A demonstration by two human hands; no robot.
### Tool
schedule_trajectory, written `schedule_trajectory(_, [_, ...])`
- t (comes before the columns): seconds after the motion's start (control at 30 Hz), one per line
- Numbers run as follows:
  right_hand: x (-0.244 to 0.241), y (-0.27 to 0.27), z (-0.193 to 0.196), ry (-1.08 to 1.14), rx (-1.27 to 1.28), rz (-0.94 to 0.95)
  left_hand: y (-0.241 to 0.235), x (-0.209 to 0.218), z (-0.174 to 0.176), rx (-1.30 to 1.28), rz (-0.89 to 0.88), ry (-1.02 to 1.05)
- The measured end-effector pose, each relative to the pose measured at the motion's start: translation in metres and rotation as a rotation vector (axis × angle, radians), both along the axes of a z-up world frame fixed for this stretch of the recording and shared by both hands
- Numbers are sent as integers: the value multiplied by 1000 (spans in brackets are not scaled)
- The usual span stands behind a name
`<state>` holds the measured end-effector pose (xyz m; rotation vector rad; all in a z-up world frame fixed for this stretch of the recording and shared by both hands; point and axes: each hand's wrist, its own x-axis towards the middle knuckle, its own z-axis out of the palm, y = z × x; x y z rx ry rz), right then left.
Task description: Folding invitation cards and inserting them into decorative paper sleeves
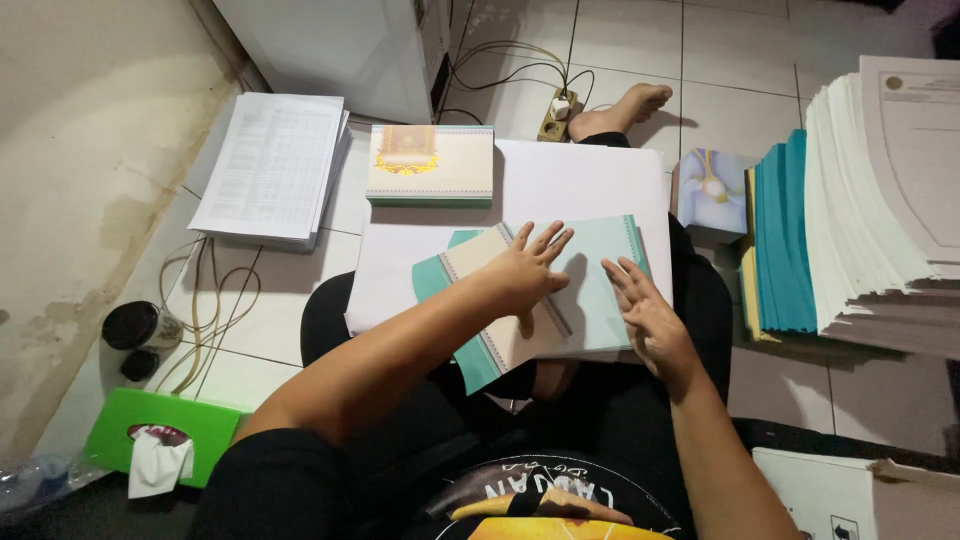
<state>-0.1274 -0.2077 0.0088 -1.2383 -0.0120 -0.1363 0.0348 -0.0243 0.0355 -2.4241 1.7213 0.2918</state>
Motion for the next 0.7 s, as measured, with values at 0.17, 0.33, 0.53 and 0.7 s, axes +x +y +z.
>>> schedule_trajectory(0.17, [3,-7,-6,14,-28,12,32,17,31,-429,321,260])
schedule_trajectory(0.33, [3,-17,-22,86,-8,152,60,4,-14,-995,846,616])
schedule_trajectory(0.53, [11,16,17,45,-229,293,54,-48,-2,-1263,912,519])
schedule_trajectory(0.7, [11,48,36,-13,-657,291,45,-44,-42,-869,591,-97])
